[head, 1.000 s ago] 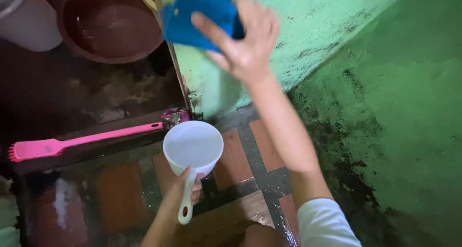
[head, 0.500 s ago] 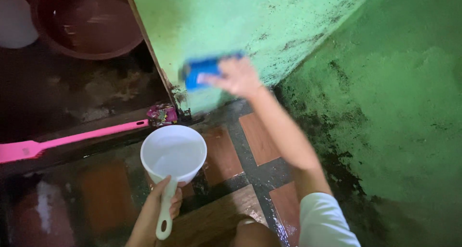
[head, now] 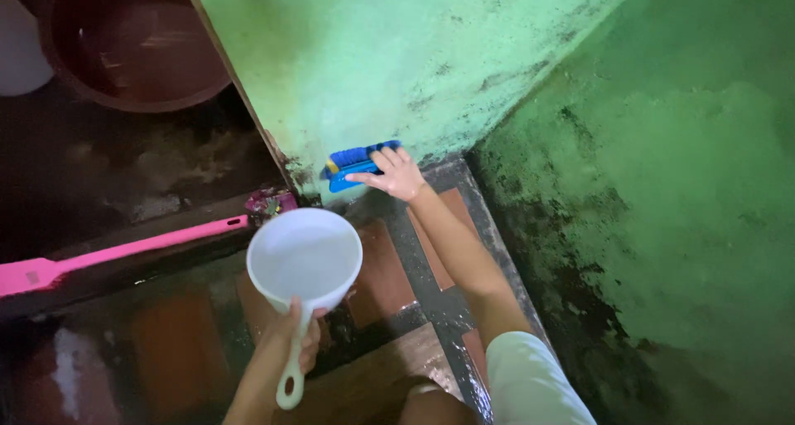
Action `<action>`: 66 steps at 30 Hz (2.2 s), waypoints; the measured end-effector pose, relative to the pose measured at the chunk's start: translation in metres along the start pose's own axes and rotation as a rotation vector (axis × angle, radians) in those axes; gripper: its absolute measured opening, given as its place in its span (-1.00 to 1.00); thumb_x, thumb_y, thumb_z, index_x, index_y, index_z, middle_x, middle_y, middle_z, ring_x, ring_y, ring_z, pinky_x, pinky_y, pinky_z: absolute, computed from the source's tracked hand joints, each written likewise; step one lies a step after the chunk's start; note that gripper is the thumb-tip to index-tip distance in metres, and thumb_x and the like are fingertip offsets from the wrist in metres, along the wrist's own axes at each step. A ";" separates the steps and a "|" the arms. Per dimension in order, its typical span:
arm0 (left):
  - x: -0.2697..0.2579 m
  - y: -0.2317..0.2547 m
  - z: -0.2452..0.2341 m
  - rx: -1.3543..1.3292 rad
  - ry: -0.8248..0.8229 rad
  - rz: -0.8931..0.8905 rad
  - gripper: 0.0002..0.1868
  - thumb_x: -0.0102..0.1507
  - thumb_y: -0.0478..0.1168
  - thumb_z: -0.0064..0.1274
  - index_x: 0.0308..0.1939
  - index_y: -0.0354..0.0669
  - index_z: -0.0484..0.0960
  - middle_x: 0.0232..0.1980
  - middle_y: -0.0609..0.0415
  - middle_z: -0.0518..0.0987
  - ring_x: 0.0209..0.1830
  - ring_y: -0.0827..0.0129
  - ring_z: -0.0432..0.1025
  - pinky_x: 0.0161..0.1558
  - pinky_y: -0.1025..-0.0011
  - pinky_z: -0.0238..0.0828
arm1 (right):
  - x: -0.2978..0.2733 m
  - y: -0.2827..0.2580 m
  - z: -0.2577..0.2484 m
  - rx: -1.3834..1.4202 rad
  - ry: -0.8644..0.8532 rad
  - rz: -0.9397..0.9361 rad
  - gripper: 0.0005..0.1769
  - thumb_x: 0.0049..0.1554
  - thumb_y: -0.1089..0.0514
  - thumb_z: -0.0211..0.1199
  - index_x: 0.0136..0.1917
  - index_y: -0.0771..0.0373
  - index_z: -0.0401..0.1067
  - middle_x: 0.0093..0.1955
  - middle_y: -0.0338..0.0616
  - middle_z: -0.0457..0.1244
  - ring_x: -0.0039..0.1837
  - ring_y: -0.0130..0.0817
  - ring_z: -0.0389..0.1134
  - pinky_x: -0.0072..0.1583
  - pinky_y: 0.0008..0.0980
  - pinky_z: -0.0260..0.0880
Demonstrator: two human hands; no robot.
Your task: The person scrubs a green-painted wall corner with a blue scrub brush while holding a white plastic scoop. They repeatedly dip the brush into the scoop and scrub the same wall section, then rinse the scoop in a larger bucket and continue scrubbing.
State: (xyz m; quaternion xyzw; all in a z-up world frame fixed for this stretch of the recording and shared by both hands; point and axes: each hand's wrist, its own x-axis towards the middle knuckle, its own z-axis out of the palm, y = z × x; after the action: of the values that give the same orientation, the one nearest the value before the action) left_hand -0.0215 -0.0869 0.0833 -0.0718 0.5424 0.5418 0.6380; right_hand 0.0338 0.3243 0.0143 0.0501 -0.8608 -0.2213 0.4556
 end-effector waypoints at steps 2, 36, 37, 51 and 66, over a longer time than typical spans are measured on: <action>0.028 -0.021 -0.024 0.091 -0.133 0.130 -0.19 0.32 0.42 -0.34 0.01 -0.29 0.59 -0.62 0.10 0.26 -0.83 0.39 0.06 -0.80 0.38 -0.03 | -0.004 0.000 -0.025 0.106 -0.233 -0.077 -0.22 0.37 0.25 0.15 0.65 -0.37 -0.06 0.16 0.07 0.30 0.09 -0.10 0.34 -0.04 -0.24 0.24; 0.056 -0.028 0.036 -0.255 0.075 0.279 -0.48 0.45 0.36 -0.31 -0.16 0.03 0.38 -0.54 0.27 0.15 -0.72 0.53 0.01 -0.63 0.49 -0.08 | 0.231 0.090 -0.129 -0.079 0.389 0.298 -0.46 0.36 -0.44 -0.04 0.52 -0.36 0.07 -0.10 -0.24 0.18 -0.18 -0.27 0.23 -0.22 -0.24 0.24; 0.060 -0.030 0.036 -0.240 0.102 0.276 -0.48 0.45 0.36 -0.33 -0.18 0.04 0.38 -0.54 0.28 0.14 -0.72 0.54 -0.01 -0.64 0.49 -0.13 | 0.233 0.087 -0.128 -0.012 0.446 0.300 -0.66 0.34 -0.29 0.05 0.32 -0.28 0.25 -0.19 -0.32 0.16 -0.25 -0.34 0.16 -0.28 -0.28 0.12; -0.005 -0.001 0.075 -0.159 0.189 0.343 -0.50 0.52 0.23 -0.36 -0.13 -0.11 0.39 -0.51 0.15 0.11 -0.66 0.48 -0.04 -0.60 0.46 -0.15 | -0.069 0.038 -0.045 0.085 -0.446 0.026 0.02 0.30 0.46 0.13 0.68 -0.45 -0.21 0.31 0.23 0.21 0.18 0.16 0.27 0.21 0.10 0.34; 0.003 -0.010 0.071 -0.129 0.151 0.276 -0.46 0.51 0.28 -0.37 -0.12 -0.10 0.40 -0.50 0.17 0.11 -0.66 0.45 -0.07 -0.59 0.44 -0.18 | 0.150 0.199 -0.162 -0.235 0.251 0.107 -0.36 0.22 -0.64 0.08 0.33 -0.29 0.43 0.10 0.00 0.15 0.09 -0.04 0.29 0.14 0.01 0.11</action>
State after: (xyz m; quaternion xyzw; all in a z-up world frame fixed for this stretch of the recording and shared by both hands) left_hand 0.0292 -0.0413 0.1046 -0.0778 0.5578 0.6509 0.5090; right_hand 0.1006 0.4051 0.2918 -0.0221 -0.7669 -0.2879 0.5731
